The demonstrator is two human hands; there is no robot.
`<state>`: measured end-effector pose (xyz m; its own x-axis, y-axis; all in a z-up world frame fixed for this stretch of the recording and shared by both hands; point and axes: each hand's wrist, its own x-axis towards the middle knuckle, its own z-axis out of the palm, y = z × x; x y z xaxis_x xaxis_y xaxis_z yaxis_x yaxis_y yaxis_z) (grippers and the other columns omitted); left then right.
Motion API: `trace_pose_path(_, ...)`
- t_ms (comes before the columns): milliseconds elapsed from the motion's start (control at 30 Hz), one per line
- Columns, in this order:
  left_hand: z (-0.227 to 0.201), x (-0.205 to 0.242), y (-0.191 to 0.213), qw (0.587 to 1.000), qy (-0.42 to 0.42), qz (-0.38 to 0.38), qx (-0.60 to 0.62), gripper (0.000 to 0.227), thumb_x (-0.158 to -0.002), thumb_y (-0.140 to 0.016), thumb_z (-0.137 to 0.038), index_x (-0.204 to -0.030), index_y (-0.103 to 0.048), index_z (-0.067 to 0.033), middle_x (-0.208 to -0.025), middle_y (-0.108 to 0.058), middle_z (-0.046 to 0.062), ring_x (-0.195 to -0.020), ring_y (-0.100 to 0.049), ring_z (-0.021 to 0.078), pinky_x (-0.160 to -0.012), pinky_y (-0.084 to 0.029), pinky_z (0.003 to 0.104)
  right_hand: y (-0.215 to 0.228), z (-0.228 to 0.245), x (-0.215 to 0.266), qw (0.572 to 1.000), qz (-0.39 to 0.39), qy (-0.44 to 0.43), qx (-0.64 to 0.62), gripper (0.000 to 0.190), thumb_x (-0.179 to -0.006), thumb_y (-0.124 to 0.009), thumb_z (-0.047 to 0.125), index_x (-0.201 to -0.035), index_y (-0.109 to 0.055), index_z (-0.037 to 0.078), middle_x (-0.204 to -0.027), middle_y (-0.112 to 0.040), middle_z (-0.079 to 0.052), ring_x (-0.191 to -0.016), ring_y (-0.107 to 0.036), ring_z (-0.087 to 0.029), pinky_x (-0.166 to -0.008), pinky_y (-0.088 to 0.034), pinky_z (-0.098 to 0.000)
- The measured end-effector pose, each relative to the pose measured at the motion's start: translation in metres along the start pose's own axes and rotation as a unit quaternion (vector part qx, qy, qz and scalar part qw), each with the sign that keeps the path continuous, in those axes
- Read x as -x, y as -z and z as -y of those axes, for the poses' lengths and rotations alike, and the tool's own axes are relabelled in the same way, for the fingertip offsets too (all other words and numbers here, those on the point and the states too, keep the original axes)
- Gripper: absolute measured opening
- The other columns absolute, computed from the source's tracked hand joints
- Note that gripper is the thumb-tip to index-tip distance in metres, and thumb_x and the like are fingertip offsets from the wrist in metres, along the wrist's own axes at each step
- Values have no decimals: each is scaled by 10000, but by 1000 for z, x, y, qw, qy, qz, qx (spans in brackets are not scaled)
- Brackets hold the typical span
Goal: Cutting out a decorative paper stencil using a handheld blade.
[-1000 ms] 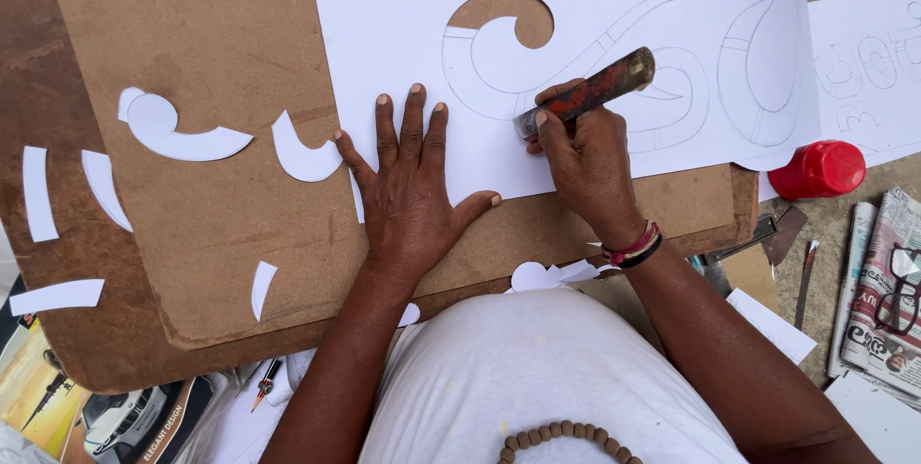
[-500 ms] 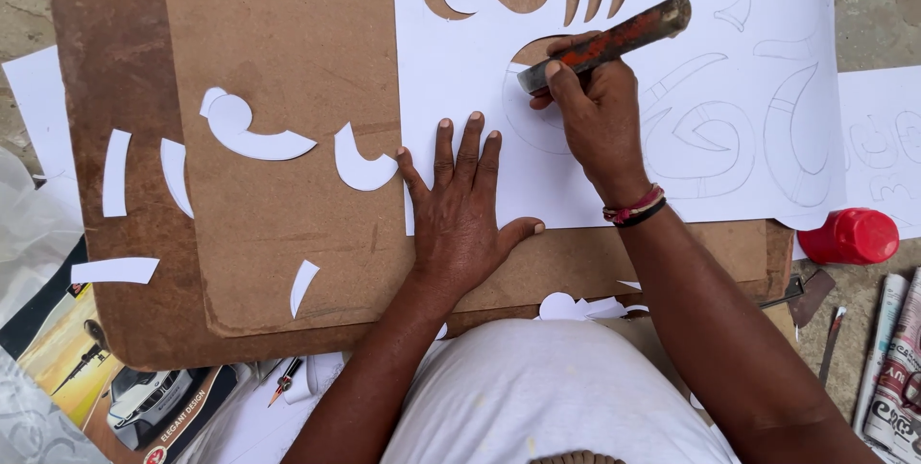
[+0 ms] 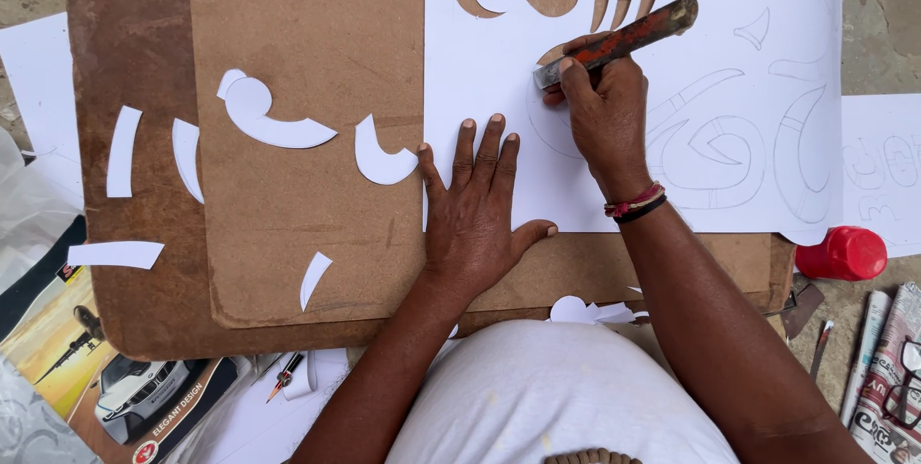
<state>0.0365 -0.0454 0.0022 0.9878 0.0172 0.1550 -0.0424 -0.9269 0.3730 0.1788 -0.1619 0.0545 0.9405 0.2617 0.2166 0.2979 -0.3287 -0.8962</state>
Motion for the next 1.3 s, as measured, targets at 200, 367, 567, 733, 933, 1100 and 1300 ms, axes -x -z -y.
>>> trace_pose_path(200,-1,-1,3,1000,5,11,4,1161,-727,-651,-814,-1543,-362,-40,-1679,-141,164,-1553,-26,344,-1161,16,778,0,-3,0,1000,-2,4,-20,177,-1039,-545,61,-1138,-633,-55,-853,-722,-117,-736,-748,-135,-665,-643,-262)
trace_pose_path(367,0,0,3,1000,2,4,4,1166,-730,-662,-807,-1552,-353,-41,-1679,-150,162,-1558,-38,346,-1168,12,777,1,-6,1,999,2,10,-35,175,-1047,-545,64,-1152,-623,-52,-873,-723,-120,-748,-747,-137,-676,-643,-264)
trace_pose_path(567,-1,-2,5,1000,8,14,12,1169,-723,-678,-798,-1553,-338,-47,-1678,-152,160,-1555,-45,346,-1169,13,774,-2,-4,-1,1000,-2,9,-18,168,-1048,-552,70,-1139,-626,-50,-860,-717,-119,-736,-750,-139,-657,-647,-268)
trace_pose_path(733,-1,-1,3,1000,10,10,19,1177,-723,-698,-787,-1560,-332,-45,-1676,-146,159,-1558,-45,348,-1172,18,779,-8,-1,-3,1000,-10,10,-3,155,-1047,-517,55,-1116,-601,-55,-863,-716,-119,-724,-762,-134,-629,-668,-266)
trace_pose_path(933,0,0,1,1000,6,-2,20,1193,-716,-718,-773,-1577,-325,-48,-1685,-112,140,-1559,-12,332,-1177,25,782,-4,1,-3,1000,21,23,3,168,-1044,-475,13,-1122,-601,-67,-895,-711,-138,-765,-763,-151,-649,-678,-274)
trace_pose_path(1100,0,1,0,1000,4,4,21,1172,-731,-714,-772,-1565,-316,-51,-1688,-109,152,-1562,-3,334,-1174,31,781,-1,4,-1,998,46,37,31,176,-1041,-490,7,-1122,-619,-80,-898,-719,-138,-773,-764,-154,-660,-670,-270)
trace_pose_path(1300,-1,0,3,1000,9,14,15,1167,-735,-703,-776,-1568,-319,-55,-1692,-120,148,-1565,-8,332,-1178,40,770,2,6,-1,996,63,26,64,170,-1047,-501,17,-1110,-631,-72,-859,-728,-135,-733,-757,-156,-644,-650,-273)
